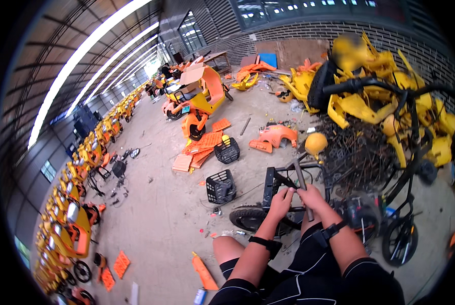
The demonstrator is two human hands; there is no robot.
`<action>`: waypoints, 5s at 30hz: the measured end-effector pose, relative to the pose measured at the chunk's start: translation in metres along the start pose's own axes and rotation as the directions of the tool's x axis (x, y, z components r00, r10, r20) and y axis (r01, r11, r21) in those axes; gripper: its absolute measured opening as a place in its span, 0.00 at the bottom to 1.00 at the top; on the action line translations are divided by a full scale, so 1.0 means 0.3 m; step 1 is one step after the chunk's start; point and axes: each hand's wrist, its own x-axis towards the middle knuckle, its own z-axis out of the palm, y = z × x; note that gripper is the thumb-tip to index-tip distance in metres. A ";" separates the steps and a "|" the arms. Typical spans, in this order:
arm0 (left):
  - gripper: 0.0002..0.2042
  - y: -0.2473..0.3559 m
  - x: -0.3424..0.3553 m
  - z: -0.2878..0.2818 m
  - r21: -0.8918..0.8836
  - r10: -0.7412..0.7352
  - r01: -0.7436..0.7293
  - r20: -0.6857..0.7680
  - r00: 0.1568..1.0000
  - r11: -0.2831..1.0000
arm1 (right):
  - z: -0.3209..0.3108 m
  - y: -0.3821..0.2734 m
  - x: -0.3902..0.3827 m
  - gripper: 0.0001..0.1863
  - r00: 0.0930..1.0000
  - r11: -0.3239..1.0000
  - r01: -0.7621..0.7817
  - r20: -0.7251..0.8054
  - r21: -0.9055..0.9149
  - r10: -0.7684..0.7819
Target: The person uses a hammer to knock a component onto a bicycle frame, then fits a small spring and connector onto the rear axle area, and finally uses pliers to secure a cable.
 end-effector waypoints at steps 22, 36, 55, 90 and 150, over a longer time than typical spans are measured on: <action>0.19 0.001 0.011 0.038 0.064 0.141 -0.139 -0.042 0.989 0.988 | -0.067 0.011 0.002 0.15 0.999 0.998 -0.040 0.031 0.043 0.039; 0.16 0.005 0.019 0.024 0.089 0.076 -0.076 0.012 0.997 0.993 | -0.022 0.035 0.022 0.16 0.999 0.987 -0.027 -0.040 0.158 0.034; 0.20 -0.033 -0.004 0.007 0.183 0.163 -0.134 -0.153 0.975 0.974 | -0.016 0.025 0.022 0.09 0.993 0.984 -0.023 0.115 0.177 0.002; 0.22 -0.022 0.028 0.028 0.273 0.090 -0.078 -0.031 0.995 0.959 | -0.044 0.049 0.031 0.09 0.998 0.993 -0.014 0.069 0.116 0.006; 0.25 -0.033 0.036 0.014 0.237 0.050 -0.061 0.051 0.997 0.969 | -0.038 0.034 0.021 0.18 0.996 0.991 0.028 0.082 0.132 -0.039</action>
